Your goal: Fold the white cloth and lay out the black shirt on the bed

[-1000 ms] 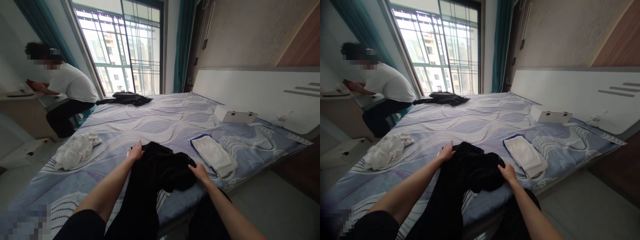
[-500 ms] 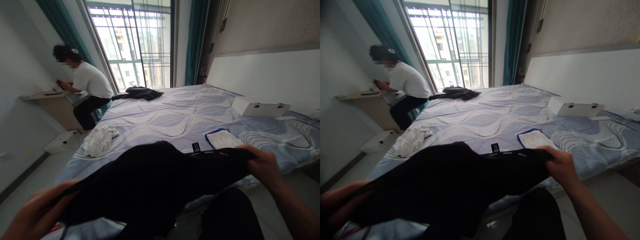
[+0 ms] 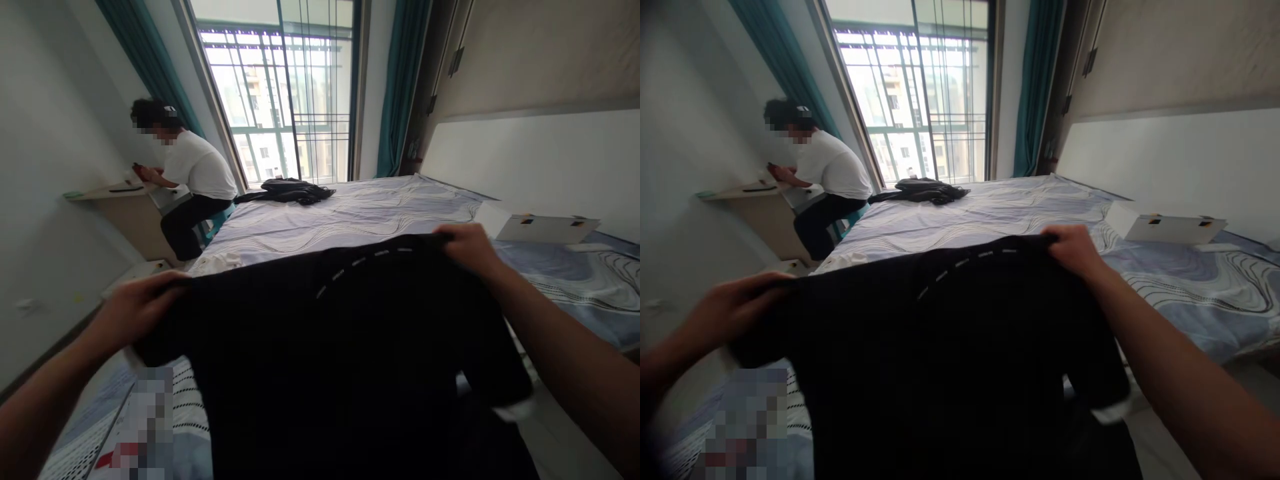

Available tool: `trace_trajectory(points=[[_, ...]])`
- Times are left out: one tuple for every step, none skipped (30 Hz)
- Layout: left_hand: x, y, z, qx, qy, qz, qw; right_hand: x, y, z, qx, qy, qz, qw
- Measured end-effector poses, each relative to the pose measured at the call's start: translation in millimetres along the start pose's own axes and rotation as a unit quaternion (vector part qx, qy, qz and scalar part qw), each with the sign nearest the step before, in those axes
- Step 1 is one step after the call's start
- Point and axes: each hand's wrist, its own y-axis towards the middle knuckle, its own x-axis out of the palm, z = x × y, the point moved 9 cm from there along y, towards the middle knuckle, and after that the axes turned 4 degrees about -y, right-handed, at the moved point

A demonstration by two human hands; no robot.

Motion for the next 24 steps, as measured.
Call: trace_trajectory(points=[[17.5, 23.9, 4.7, -0.042, 0.042, -0.028, 0.998, 25.5, 28.0, -2.1, 0.031, -0.035, -0.028, 0.999], [35.4, 45.6, 15.0, -0.058, 0.062, -0.03, 0.996, 53.6, 48.3, -7.1, 0.054, -0.063, -0.057, 0.995], [57.2, 62.7, 25.4, -0.076, 0.079, -0.025, 0.994, 82.9, 59.4, -14.6, 0.072, -0.088, -0.081, 0.99], [81.7, 73.7, 35.9, -0.09, 0.094, -0.012, 0.991, 111.7, 60.8, -23.7, 0.094, -0.119, -0.092, 0.984], [109.8, 78.2, 46.5, -0.1, 0.103, 0.001, 0.99, 141.1, 52.4, -33.7, 0.123, -0.142, -0.098, 0.977], [140.3, 77.4, 61.8, -0.075, 0.107, 0.017, 0.991, 171.5, 36.6, -49.3, 0.128, -0.147, -0.098, 0.976], [175.8, 71.8, 82.6, -0.01, 0.096, 0.014, 0.995, 206.1, 15.2, -70.3, 0.1, -0.133, -0.113, 0.979], [215.3, 60.6, 105.7, 0.081, 0.071, -0.016, 0.994, 243.8, -11.0, -93.4, 0.053, -0.105, -0.15, 0.982], [254.5, 44.6, 125.6, 0.165, 0.048, -0.062, 0.983, 279.5, -39.9, -114.0, 0.006, -0.072, -0.192, 0.979], [289.8, 27.7, 137.8, 0.219, 0.034, -0.113, 0.968, 309.8, -67.9, -129.2, -0.03, -0.044, -0.229, 0.972], [315.9, 16.6, 139.3, 0.222, 0.03, -0.14, 0.964, 332.2, -91.0, -137.3, -0.051, -0.024, -0.251, 0.966], [334.5, 9.8, 136.2, 0.211, 0.028, -0.157, 0.964, 347.1, -107.2, -137.8, -0.057, -0.013, -0.261, 0.964], [345.5, 7.9, 128.8, 0.186, 0.03, -0.161, 0.969, 356.1, -116.4, -131.9, -0.055, -0.008, -0.266, 0.962], [349.7, 10.2, 118.7, 0.156, 0.034, -0.156, 0.975, 359.9, -118.8, -120.1, -0.045, -0.011, -0.267, 0.962], [349.4, 15.2, 107.5, 0.128, 0.038, -0.15, 0.98, 360.2, -115.9, -103.6, -0.029, -0.019, -0.267, 0.963], [346.4, 22.0, 95.9, 0.105, 0.041, -0.145, 0.983, 358.6, -109.4, -83.7, -0.01, -0.03, -0.268, 0.963], [341.7, 30.1, 83.5, 0.082, 0.045, -0.14, 0.986, 355.8, -100.9, -61.8, 0.011, -0.045, -0.269, 0.962], [336.5, 38.4, 70.6, 0.056, 0.05, -0.136, 0.988, 352.6, -91.9, -39.3, 0.034, -0.06, -0.27, 0.96], [331.5, 46.2, 57.6, 0.028, 0.055, -0.132, 0.989, 349.3, -83.3, -17.6, 0.056, -0.075, -0.27, 0.958], [326.8, 53.1, 45.5, 0.002, 0.059, -0.125, 0.99, 346.4, -75.6, 1.9, 0.076, -0.088, -0.27, 0.956], [322.7, 59.0, 35.0, -0.023, 0.062, -0.116, 0.991, 343.8, -68.7, 18.5, 0.093, -0.099, -0.269, 0.953], [319.0, 64.2, 26.3, -0.046, 0.064, -0.103, 0.992, 341.5, -62.4, 32.5, 0.109, -0.109, -0.266, 0.951], [315.5, 69.0, 19.7, -0.064, 0.065, -0.088, 0.992, 338.5, -56.1, 44.6, 0.131, -0.119, -0.258, 0.95], [311.2, 74.1, 14.9, -0.078, 0.068, -0.065, 0.992, 334.5, -49.7, 55.3, 0.158, -0.131, -0.243, 0.948]])
